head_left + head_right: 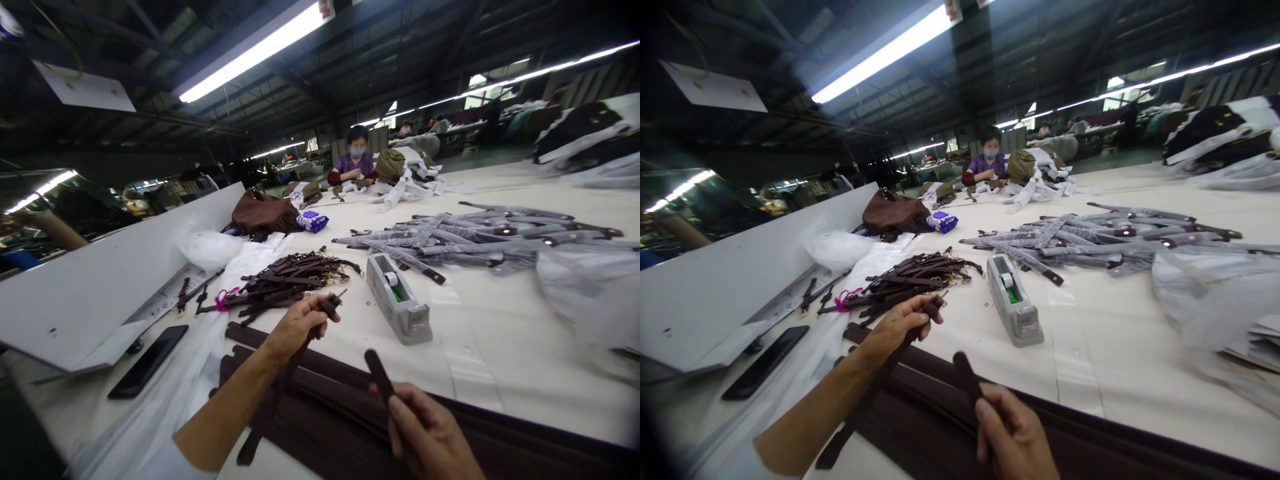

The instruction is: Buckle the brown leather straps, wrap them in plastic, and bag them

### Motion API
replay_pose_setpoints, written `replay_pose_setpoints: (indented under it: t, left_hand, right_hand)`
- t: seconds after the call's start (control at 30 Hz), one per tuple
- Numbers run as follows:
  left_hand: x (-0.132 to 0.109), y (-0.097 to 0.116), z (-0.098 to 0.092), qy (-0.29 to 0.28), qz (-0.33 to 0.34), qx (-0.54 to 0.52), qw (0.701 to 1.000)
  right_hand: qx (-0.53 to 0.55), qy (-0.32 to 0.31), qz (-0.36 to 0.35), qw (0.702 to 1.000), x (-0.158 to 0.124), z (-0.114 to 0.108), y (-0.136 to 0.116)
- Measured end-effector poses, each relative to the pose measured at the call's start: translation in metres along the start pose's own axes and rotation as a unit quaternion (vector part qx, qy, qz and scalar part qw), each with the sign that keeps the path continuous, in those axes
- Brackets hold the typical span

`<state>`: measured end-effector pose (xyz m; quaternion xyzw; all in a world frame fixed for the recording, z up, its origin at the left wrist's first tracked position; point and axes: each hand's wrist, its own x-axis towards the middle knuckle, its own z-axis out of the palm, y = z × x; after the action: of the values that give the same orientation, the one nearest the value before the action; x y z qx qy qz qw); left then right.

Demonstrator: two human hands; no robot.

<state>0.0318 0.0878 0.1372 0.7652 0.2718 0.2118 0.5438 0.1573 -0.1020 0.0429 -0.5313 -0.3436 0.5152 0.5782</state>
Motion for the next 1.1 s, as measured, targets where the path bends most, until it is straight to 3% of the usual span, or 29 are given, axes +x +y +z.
replay_pose_setpoints:
  t: [0.07, 0.13, 0.23, 0.3, 0.4, 0.6, 0.7, 0.87, 0.97, 1.1]
  left_hand:
    - [-0.027, 0.015, 0.018, -0.06, -0.023, -0.082, 0.995]
    - [-0.05, 0.026, 0.031, -0.127, -0.046, -0.145, 0.98]
    - [-0.073, 0.034, 0.042, -0.192, -0.062, -0.155, 0.967]
    - [-0.083, 0.037, 0.046, -0.202, -0.078, -0.136, 0.967]
    - [-0.095, 0.042, 0.053, -0.188, -0.077, -0.091, 0.975]
    - [-0.113, 0.056, 0.08, -0.077, 0.045, 0.124, 0.988]
    - [-0.118, 0.056, 0.092, -0.054, 0.079, 0.15, 0.984]
    - [-0.125, 0.057, 0.103, 0.005, 0.128, 0.214, 0.968]
    - [-0.129, 0.06, 0.106, -0.011, 0.123, 0.176, 0.977]
    - [-0.133, 0.06, 0.103, 0.021, 0.098, 0.001, 0.995]
  right_hand:
    - [0.083, -0.005, 0.012, 0.996, -0.002, -0.007, -0.025]
    - [0.147, -0.049, 0.019, 0.988, -0.005, -0.013, -0.046]
    - [0.165, -0.1, 0.032, 0.981, -0.012, -0.015, -0.064]
    - [0.149, -0.099, 0.029, 0.983, -0.018, -0.013, -0.07]
    - [0.126, -0.082, 0.031, 0.988, -0.029, -0.008, -0.074]
    - [0.095, -0.092, 0.012, 0.991, -0.045, -0.006, -0.076]
    - [0.076, -0.095, 0.008, 0.992, -0.051, -0.009, -0.076]
    - [0.022, -0.022, -0.049, 0.998, -0.065, -0.009, -0.088]
    - [0.038, -0.02, -0.074, 0.996, -0.075, -0.014, -0.09]
    - [0.107, -0.067, -0.023, 0.992, -0.085, -0.032, -0.071]
